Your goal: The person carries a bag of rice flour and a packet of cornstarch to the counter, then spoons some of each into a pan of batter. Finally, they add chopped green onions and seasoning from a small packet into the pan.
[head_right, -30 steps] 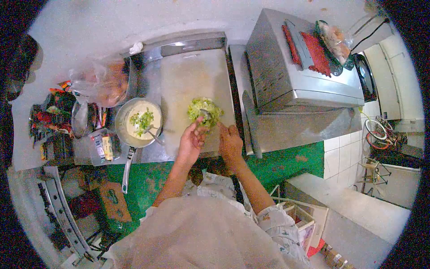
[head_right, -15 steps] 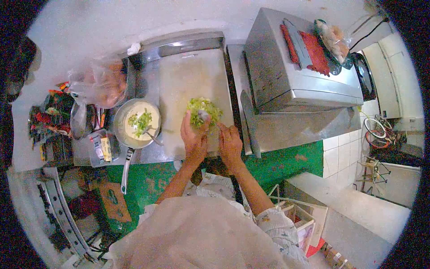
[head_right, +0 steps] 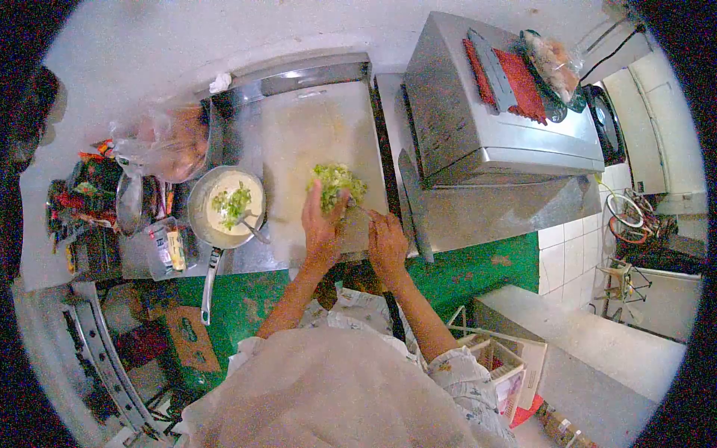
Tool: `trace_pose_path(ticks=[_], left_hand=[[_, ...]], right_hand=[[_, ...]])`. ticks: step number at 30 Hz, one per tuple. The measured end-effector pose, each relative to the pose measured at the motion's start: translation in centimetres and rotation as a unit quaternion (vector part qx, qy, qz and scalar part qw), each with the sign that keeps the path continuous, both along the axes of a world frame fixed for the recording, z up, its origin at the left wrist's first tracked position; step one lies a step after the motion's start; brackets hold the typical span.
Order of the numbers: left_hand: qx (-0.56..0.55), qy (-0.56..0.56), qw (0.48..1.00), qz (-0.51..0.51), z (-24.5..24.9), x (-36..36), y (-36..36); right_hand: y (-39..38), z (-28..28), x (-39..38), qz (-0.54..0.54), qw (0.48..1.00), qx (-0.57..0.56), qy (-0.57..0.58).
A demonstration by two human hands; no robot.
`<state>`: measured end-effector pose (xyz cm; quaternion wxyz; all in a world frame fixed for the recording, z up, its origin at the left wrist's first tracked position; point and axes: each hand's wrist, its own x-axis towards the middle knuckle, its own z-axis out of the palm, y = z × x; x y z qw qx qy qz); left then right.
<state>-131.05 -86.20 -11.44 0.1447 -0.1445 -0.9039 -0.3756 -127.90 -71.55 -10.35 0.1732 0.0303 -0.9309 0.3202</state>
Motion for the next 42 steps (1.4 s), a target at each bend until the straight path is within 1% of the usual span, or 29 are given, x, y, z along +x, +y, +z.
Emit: trace_pose_path(ticks=[4,6,8,10,11,13,16,18,19,20,21,22,23,24,25,26,27,28,29,30,31,32,34,35,37,38,40,41,42], left_hand=[[-0.004,0.015,1.000,0.016,-0.5,-0.5,-0.1],[0.002,-0.031,0.998,0.056,-0.1,-0.7,-1.0],[0.008,-0.040,0.997,0.065,0.2,-0.8,-1.2],[0.014,-0.049,0.996,0.075,0.1,-0.6,-1.1],[0.010,-0.030,0.998,0.052,-0.2,0.0,-0.8],[0.006,-0.011,1.000,0.029,-1.2,0.5,-0.4],[-0.031,0.010,0.999,-0.007,-1.5,0.5,-0.1],[0.018,-0.045,0.997,0.057,-1.1,0.0,-0.1],[0.018,-0.045,0.997,0.057,-1.5,-0.3,-0.3],[0.047,-0.068,0.994,0.067,-2.2,-0.5,-0.7],[0.076,-0.091,0.990,0.077,-2.0,-0.8,-1.0],[0.076,-0.090,0.990,0.077,-1.8,-0.8,-1.1],[0.272,-0.204,0.939,0.044,-1.6,-0.8,-1.2],[0.452,-0.307,0.837,0.009,-1.0,-0.8,-1.2],[0.452,-0.308,0.837,0.009,-0.5,-0.7,-1.2],[0.613,-0.342,0.712,-0.034,0.1,-0.4,-1.2],[0.747,-0.360,0.554,-0.075,0.6,-0.2,-1.1],[0.747,-0.360,0.554,-0.075,1.2,0.0,-1.0],[0.773,-0.366,0.511,-0.088,1.7,0.1,-0.9],[0.797,-0.370,0.466,-0.102,2.1,0.2,-0.8],[0.797,-0.369,0.467,-0.101,2.3,0.3,-0.8],[0.798,-0.371,0.466,-0.096,2.4,0.5,-0.9],[0.798,-0.371,0.466,-0.089,2.5,0.7,-1.1],[0.800,-0.372,0.465,-0.074,2.5,0.8,-1.1],[0.803,-0.370,0.462,-0.059,2.3,0.9,-0.9],[0.795,-0.371,0.475,-0.063,2.2,1.0,-0.8],[0.787,-0.367,0.491,-0.063,2.2,1.2,-0.9],[0.789,-0.369,0.489,-0.047,2.3,1.4,-0.8],[0.790,-0.373,0.485,-0.031,2.3,1.6,-0.9]], right_hand=[[0.2,-0.2,-0.1,-0.001,1.000,0.001,-0.020],[0.3,-0.2,0.2,-0.005,1.000,0.003,-0.023],[0.2,0.0,0.2,-0.007,1.000,0.003,-0.026],[0.2,0.3,0.1,-0.005,0.999,-0.047,-0.015],[0.1,0.3,0.1,-0.005,0.999,-0.048,-0.014],[0.0,0.0,0.0,-0.032,0.988,-0.125,-0.083],[-0.1,-1.1,0.0,-0.049,0.982,-0.164,-0.085],[0.1,-1.1,0.3,-0.044,0.978,-0.179,-0.097],[0.1,-0.8,0.4,-0.038,0.974,-0.194,-0.108],[0.1,-0.6,0.4,-0.038,0.974,-0.194,-0.108],[0.0,-0.3,0.5,-0.045,0.977,-0.187,-0.097],[0.0,-0.2,0.4,-0.052,0.979,-0.180,-0.084],[-0.1,-0.3,0.4,-0.053,0.979,-0.181,-0.083],[-0.2,-0.3,0.5,-0.052,0.983,-0.163,-0.065],[-0.3,-0.4,0.5,-0.051,0.987,-0.144,-0.048],[-0.5,-0.4,0.5,-0.051,0.987,-0.145,-0.048],[-0.6,-0.4,0.3,-0.018,0.990,-0.132,-0.052],[-0.6,-0.5,0.2,0.016,0.991,-0.120,-0.056],[-0.5,-0.4,-0.2,0.016,0.991,-0.120,-0.056],[-0.3,-0.4,-0.8,-0.033,0.987,-0.129,-0.094],[-0.2,-0.4,-1.1,-0.080,0.978,-0.139,-0.131],[-0.2,-0.3,-1.1,-0.078,0.978,-0.140,-0.131],[-0.3,0.3,-1.1,-0.030,0.987,-0.138,-0.082],[-0.5,0.6,-0.9,-0.029,0.987,-0.138,-0.082],[-0.7,1.2,-0.8,0.006,0.993,-0.071,-0.099],[-0.5,1.0,-1.1,0.009,0.993,-0.070,-0.099],[0.0,0.7,-2.1,-0.086,0.970,-0.170,-0.149],[0.0,0.6,-2.0,-0.081,0.971,-0.171,-0.149],[-0.1,0.8,-1.4,-0.003,0.986,-0.116,-0.116]])
